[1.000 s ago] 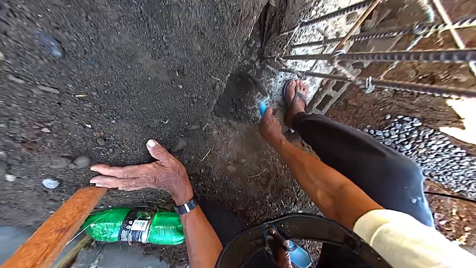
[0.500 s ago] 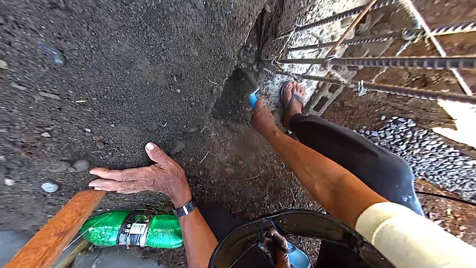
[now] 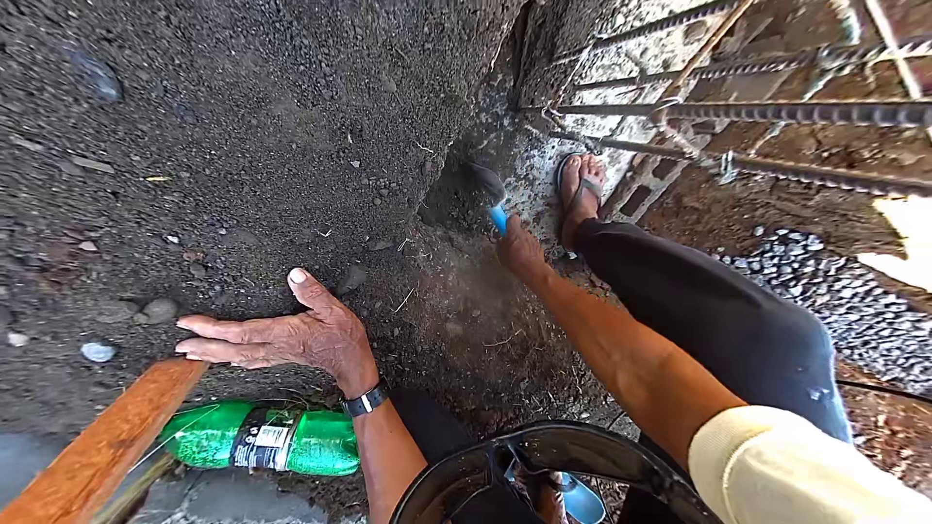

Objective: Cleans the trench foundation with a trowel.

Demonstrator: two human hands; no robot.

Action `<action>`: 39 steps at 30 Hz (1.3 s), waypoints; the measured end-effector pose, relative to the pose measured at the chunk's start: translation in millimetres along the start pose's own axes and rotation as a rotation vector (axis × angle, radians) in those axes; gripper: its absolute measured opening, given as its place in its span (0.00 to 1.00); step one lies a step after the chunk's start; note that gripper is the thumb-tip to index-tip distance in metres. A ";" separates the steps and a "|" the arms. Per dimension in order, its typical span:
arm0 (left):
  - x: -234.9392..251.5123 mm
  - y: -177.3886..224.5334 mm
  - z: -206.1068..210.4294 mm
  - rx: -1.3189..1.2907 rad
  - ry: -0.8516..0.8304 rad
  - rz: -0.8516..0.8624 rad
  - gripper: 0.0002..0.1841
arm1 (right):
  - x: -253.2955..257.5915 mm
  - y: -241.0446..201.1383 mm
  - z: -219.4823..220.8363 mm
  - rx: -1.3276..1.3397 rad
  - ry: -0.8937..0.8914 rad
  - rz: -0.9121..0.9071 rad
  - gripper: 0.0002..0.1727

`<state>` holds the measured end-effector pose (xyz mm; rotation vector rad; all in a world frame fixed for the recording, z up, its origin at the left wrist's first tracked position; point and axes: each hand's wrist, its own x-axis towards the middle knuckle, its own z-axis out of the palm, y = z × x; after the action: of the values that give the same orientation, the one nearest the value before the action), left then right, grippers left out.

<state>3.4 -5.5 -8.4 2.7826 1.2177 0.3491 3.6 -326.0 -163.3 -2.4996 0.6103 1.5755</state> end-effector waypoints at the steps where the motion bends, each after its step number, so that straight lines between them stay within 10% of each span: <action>1: 0.4 0.1 0.4 -0.007 0.008 0.000 0.58 | -0.7 1.9 -1.4 0.012 0.003 0.013 0.31; 39: -0.1 -1.0 1.1 -0.016 -0.009 -0.018 0.59 | 42.5 9.2 39.8 0.301 -0.238 -0.117 0.26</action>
<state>2.9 -4.9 -9.7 2.7544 1.2320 0.3424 -17.4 -333.4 -217.9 -2.0566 0.6040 1.5743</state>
